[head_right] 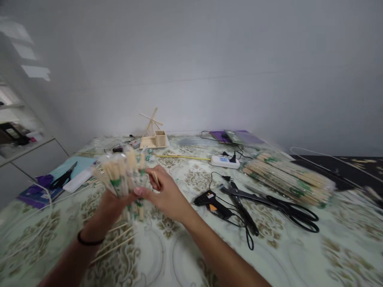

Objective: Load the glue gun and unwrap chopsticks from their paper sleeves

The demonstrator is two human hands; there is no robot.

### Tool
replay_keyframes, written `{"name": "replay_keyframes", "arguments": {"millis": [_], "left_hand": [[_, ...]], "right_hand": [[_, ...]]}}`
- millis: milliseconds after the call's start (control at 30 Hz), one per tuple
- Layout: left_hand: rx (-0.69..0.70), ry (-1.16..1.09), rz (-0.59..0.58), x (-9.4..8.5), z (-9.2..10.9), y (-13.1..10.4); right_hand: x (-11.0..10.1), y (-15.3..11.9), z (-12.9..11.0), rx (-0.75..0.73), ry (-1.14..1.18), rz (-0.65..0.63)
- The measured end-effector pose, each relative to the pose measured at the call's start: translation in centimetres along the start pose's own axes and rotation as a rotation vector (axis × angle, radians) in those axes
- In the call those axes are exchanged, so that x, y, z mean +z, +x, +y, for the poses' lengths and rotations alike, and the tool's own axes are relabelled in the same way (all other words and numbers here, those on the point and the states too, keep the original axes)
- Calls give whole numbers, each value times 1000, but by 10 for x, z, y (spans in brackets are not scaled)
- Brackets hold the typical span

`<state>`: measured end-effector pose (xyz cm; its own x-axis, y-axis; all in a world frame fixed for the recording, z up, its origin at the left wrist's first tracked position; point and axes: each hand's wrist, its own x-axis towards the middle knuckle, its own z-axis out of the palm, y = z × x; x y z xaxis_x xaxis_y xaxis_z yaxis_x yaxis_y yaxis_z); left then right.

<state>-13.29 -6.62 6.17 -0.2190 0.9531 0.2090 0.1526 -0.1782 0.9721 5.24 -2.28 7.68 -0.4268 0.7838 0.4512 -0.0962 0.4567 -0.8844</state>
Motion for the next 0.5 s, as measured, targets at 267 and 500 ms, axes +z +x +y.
{"name": "replay_keyframes", "arguments": {"millis": [267,500], "left_hand": [[-29,-183,-234,53,-21,-52],[-55,-192,-289,58,-46,-56]], "right_hand": [[-10,-44,-5,15,-137,-3],[-12,-76,17,59,-170,348]]}}
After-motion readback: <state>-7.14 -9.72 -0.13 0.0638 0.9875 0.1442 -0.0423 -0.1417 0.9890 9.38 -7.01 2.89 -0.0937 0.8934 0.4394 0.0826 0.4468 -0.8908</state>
